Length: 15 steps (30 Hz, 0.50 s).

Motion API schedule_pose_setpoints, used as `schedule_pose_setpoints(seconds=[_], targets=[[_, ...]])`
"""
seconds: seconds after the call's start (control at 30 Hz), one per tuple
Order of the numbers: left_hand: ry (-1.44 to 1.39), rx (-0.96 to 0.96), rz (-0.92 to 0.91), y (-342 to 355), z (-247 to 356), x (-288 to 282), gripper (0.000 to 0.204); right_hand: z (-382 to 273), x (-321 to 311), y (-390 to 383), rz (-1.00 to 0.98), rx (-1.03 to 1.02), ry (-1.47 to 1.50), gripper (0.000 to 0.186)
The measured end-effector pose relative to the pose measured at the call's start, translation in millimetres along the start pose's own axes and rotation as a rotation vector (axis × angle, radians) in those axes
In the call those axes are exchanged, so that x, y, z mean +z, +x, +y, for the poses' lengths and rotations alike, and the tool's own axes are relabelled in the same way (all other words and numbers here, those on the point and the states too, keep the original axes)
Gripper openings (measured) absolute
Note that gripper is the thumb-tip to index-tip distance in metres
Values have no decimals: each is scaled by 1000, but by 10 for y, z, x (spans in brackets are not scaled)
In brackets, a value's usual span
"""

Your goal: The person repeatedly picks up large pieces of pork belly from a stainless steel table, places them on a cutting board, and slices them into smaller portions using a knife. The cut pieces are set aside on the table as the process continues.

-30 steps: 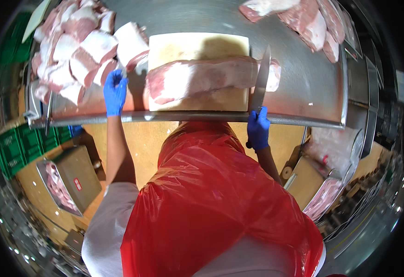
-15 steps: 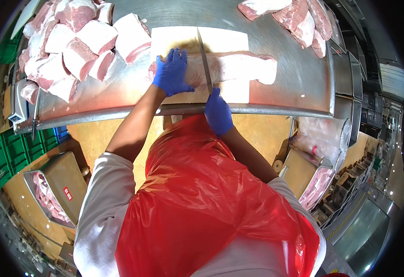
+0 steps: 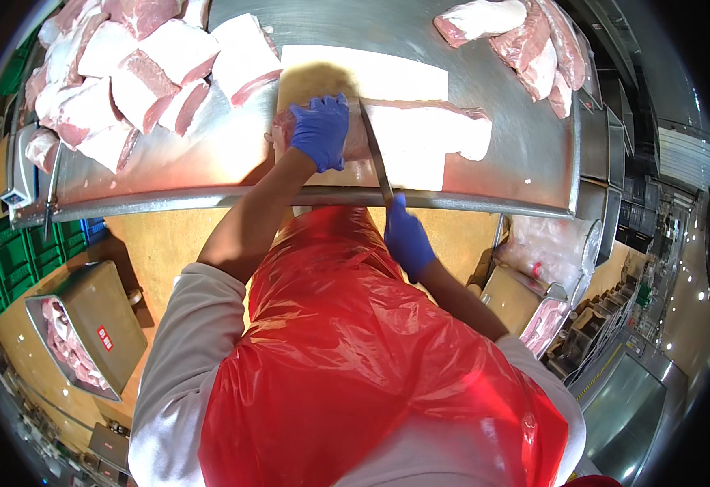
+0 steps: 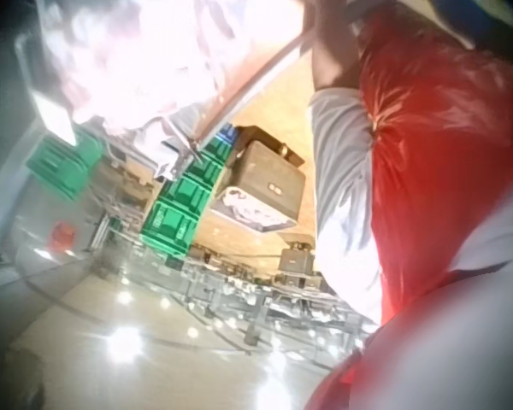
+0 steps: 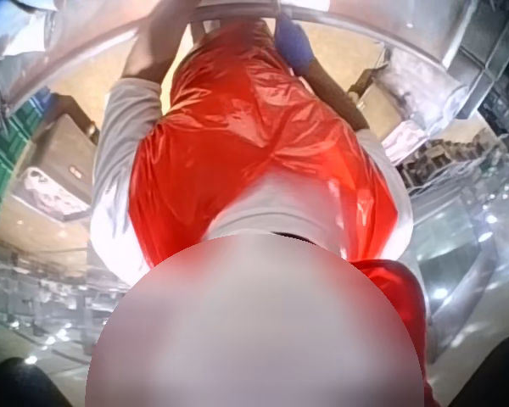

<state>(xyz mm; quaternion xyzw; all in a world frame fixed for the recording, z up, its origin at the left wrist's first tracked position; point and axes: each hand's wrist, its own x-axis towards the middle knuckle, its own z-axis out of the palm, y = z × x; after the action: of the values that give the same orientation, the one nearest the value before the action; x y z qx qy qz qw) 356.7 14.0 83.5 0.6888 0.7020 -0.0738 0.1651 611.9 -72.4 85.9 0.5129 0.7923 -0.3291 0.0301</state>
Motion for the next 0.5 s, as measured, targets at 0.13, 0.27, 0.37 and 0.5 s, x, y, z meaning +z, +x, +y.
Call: schedule_pose_setpoints(seconds=[0.13, 0.27, 0.37, 0.5], targets=[[70, -35, 2, 15, 70, 28, 119, -122, -5, 1215, 64, -260, 275, 26], [156, -75, 91, -3, 3, 142, 110, -55, 181, 1209, 83, -336, -321, 30], [-8, -52, 93, 47, -277, -15, 98, 61, 212, 587, 0, -127, -63, 35], [-648, 1, -32, 256, -1090, -132, 69, 450, 102, -471, -206, 100, -110, 25]])
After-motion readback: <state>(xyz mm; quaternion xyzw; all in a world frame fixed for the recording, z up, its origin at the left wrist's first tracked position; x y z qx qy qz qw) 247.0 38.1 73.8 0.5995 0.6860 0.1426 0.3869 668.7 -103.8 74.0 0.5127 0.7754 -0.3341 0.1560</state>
